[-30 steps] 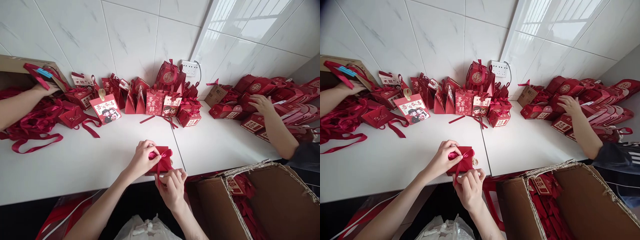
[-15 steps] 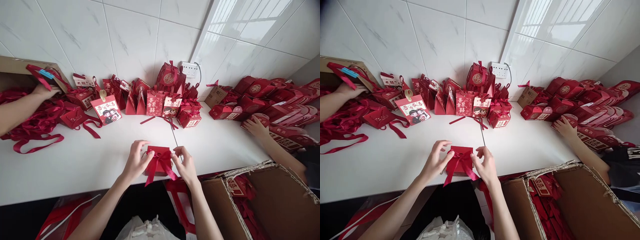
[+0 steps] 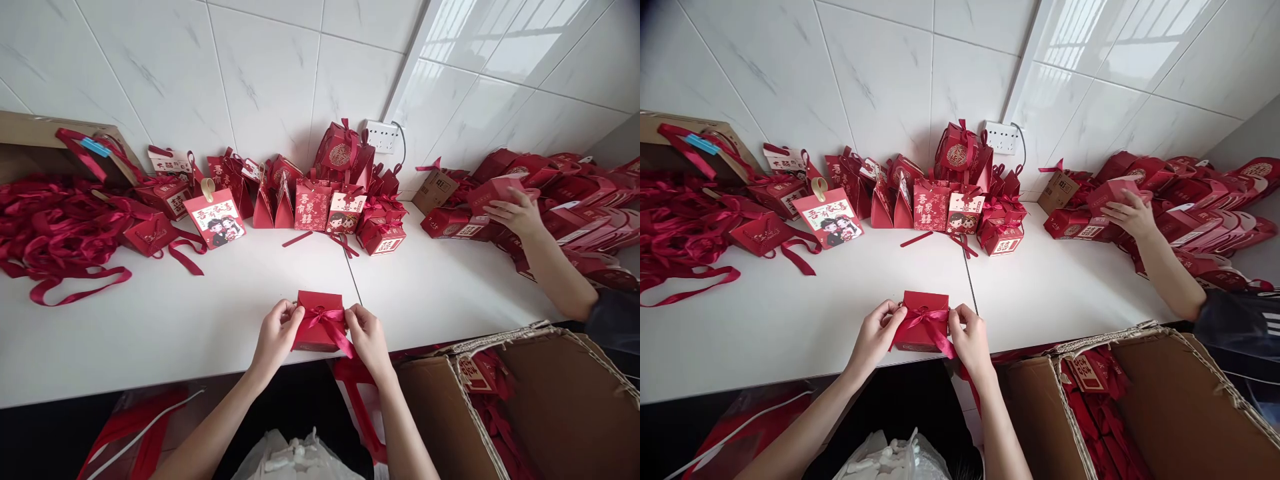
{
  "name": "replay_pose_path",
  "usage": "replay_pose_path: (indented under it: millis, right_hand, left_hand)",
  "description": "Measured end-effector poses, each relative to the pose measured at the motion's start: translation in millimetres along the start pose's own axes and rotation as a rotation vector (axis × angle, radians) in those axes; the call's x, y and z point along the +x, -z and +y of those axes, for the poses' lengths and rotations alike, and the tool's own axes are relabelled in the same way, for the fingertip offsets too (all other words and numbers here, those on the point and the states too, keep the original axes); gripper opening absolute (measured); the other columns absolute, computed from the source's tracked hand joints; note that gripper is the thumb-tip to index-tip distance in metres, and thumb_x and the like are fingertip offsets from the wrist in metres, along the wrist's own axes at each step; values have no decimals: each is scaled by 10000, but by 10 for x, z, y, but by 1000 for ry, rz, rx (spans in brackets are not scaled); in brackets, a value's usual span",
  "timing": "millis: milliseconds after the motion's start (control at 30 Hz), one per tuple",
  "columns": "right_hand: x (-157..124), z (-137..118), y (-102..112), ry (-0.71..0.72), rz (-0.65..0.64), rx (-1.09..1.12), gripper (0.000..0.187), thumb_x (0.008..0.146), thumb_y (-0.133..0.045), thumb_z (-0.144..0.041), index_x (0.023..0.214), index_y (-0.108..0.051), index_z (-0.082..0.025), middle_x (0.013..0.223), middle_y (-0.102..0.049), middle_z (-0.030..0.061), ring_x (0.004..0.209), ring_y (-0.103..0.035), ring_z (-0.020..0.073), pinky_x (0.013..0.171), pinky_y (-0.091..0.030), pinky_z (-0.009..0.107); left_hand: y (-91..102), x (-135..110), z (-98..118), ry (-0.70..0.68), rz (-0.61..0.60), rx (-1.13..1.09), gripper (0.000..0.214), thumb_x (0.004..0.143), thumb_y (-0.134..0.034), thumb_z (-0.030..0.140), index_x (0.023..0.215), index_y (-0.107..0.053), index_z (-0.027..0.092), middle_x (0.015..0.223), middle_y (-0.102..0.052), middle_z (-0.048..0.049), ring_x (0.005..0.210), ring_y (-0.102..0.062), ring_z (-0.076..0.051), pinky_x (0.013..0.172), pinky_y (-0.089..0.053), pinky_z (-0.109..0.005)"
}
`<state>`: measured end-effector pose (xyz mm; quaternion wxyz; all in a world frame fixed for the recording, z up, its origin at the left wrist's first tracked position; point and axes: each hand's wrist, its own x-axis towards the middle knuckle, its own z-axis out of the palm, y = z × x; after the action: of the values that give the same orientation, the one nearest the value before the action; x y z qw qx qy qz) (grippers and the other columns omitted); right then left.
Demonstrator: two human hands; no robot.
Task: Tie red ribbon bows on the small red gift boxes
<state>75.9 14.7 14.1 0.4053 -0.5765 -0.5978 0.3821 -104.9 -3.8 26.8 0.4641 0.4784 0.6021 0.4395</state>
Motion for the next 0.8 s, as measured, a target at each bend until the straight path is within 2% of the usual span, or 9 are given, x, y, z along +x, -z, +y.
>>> replay_pose_path:
  millis: [67, 133, 233, 400, 467, 533, 667, 733, 800]
  right_hand:
    - [1, 57, 75, 109, -38, 53, 377, 831, -491, -530, 970, -520, -181, 996, -599, 93, 936, -584, 213, 773, -493, 333]
    - [4, 106, 137, 223, -198, 37, 772, 713, -642, -565, 1309, -320, -195, 1354, -400, 162, 1242, -430, 275, 935, -457, 411]
    - [-14, 177, 147, 310, -378, -107, 1050, 652, -746, -462, 1435, -91, -215, 1421, -301, 178, 1315, -352, 303, 1022, -395, 475]
    - [-153, 241, 45, 570, 69, -154, 955, 721, -680, -418, 1441, -91, -206, 1394, -313, 175, 1320, -321, 341, 1028, -374, 553]
    - [-243, 194, 74, 631, 194, -160, 944, 725, -671, -421, 1443, -98, -205, 1407, -302, 171, 1319, -321, 347, 1020, -377, 568]
    - [-363, 111, 193, 663, 288, -219, 926, 711, -687, -380, 1438, -136, -221, 1391, -318, 160, 1302, -347, 346, 1011, -380, 576]
    - [-795, 16, 711, 650, 514, -394, 903, 645, -729, -339, 1404, -244, -263, 1308, -370, 134, 1247, -397, 356, 988, -376, 590]
    - [-1117, 56, 1055, 514, 694, -447, 859, 620, -736, -395, 1361, -330, -237, 1246, -420, 129, 1188, -436, 363, 962, -382, 590]
    - [-1443, 132, 1395, 219, 861, -364, 763, 641, -707, -450, 1300, -410, -206, 1198, -480, 128, 1110, -493, 342, 921, -425, 545]
  left_hand:
    - [-21, 13, -5, -36, 18, 5, 333, 835, -494, 440, 629, -374, 207, 585, -408, 49, 507, -417, -97, 461, -346, -207]
    - [-53, 40, -18, -122, 43, 1, 298, 839, -505, 411, 649, -413, 201, 660, -468, 29, 580, -496, -108, 498, -408, -203]
    - [-137, 55, -43, -381, 130, 19, 220, 861, -518, 308, 683, -460, 191, 797, -518, -3, 741, -572, -129, 609, -496, -220]
    - [-332, -73, 30, -1086, 272, 149, 140, 828, -602, 165, 719, -515, 187, 880, -473, -17, 962, -563, -175, 810, -541, -325]
    - [-401, -123, 116, -1256, 254, 114, 132, 823, -613, 173, 721, -529, 186, 865, -460, -10, 949, -562, -174, 821, -546, -347]
    - [-464, -128, 219, -1191, 222, 4, 155, 818, -619, 188, 701, -517, 183, 850, -461, -6, 928, -570, -170, 807, -548, -341]
    - [-642, -7, 385, -537, -137, -125, 203, 863, -527, 268, 682, -500, 178, 790, -507, -7, 779, -584, -140, 664, -544, -268]
    - [-797, 42, 400, -354, -370, -29, 233, 882, -469, 308, 689, -507, 181, 748, -528, 1, 708, -570, -128, 664, -532, -271]
    - [-1001, 23, 356, -402, -564, 97, 217, 879, -461, 311, 710, -522, 189, 767, -560, -1, 731, -577, -134, 714, -520, -283]
